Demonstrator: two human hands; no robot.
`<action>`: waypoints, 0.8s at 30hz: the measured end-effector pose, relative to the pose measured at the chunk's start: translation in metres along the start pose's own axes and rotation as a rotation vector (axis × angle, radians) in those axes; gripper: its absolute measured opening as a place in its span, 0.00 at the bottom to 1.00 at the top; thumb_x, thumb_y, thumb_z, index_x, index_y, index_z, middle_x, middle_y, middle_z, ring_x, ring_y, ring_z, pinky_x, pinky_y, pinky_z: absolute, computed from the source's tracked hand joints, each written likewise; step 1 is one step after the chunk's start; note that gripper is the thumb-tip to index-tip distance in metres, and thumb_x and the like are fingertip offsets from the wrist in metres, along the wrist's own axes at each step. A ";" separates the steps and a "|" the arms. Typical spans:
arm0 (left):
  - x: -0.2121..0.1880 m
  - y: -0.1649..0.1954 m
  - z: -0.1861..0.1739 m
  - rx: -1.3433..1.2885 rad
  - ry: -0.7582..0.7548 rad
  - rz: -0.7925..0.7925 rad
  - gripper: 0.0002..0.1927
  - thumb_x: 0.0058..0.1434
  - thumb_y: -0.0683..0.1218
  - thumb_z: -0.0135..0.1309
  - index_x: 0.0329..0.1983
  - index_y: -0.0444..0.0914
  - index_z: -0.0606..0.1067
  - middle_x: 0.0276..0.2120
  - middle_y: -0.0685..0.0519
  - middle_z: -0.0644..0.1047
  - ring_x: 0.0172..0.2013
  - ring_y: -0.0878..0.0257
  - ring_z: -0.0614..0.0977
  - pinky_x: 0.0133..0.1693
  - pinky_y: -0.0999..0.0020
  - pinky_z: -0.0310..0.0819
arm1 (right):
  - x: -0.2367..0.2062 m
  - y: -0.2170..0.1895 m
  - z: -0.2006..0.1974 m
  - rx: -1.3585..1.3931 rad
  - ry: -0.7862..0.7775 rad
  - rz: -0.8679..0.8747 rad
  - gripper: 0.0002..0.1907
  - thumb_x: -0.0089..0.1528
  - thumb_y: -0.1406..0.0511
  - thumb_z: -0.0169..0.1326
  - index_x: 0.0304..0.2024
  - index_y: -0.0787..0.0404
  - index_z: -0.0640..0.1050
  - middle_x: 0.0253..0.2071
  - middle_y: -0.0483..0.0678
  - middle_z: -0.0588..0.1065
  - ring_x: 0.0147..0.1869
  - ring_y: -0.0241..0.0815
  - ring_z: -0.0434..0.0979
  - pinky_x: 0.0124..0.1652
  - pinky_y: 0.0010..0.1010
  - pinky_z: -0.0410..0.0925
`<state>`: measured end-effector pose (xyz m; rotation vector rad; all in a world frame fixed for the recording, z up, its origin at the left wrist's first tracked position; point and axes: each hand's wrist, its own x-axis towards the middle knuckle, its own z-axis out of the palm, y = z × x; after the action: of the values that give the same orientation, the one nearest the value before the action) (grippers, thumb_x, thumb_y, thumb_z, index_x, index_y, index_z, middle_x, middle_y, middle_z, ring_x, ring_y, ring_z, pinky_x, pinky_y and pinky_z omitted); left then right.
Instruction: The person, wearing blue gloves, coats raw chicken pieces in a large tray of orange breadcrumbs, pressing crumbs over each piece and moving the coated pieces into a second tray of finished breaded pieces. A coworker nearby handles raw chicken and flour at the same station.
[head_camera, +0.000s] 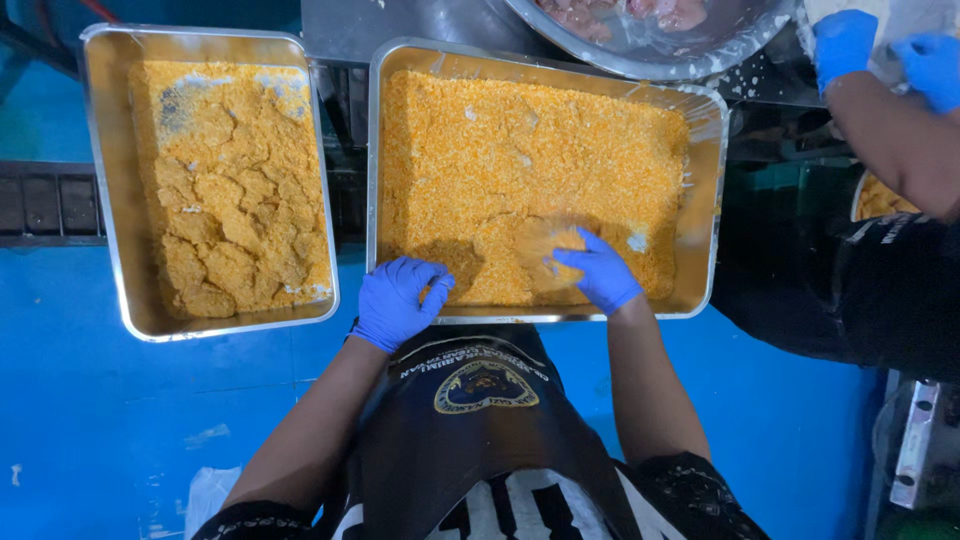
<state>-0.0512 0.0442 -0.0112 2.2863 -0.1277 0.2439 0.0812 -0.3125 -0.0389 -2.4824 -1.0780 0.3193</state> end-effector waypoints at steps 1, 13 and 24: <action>0.000 -0.001 0.000 0.009 -0.004 0.007 0.09 0.63 0.54 0.58 0.36 0.45 0.78 0.33 0.55 0.81 0.35 0.54 0.82 0.39 0.55 0.76 | 0.004 -0.005 -0.002 0.438 0.053 0.230 0.31 0.52 0.79 0.58 0.58 0.60 0.79 0.55 0.51 0.79 0.59 0.46 0.78 0.59 0.37 0.70; 0.000 0.000 0.001 0.032 -0.029 -0.013 0.09 0.62 0.54 0.59 0.36 0.46 0.79 0.32 0.55 0.81 0.34 0.54 0.82 0.38 0.55 0.76 | 0.045 -0.044 0.026 0.273 0.321 0.416 0.28 0.63 0.64 0.59 0.64 0.69 0.70 0.64 0.63 0.70 0.70 0.60 0.69 0.67 0.50 0.64; 0.000 0.002 0.000 0.010 0.001 0.008 0.08 0.62 0.52 0.59 0.37 0.44 0.78 0.32 0.54 0.80 0.35 0.53 0.81 0.37 0.55 0.76 | 0.054 -0.064 0.059 -0.138 -0.148 0.611 0.57 0.63 0.39 0.50 0.75 0.72 0.46 0.78 0.72 0.38 0.82 0.72 0.34 0.72 0.64 0.39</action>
<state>-0.0517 0.0424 -0.0099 2.2955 -0.1356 0.2508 0.0550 -0.2166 -0.0643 -2.9054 -0.3674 0.6290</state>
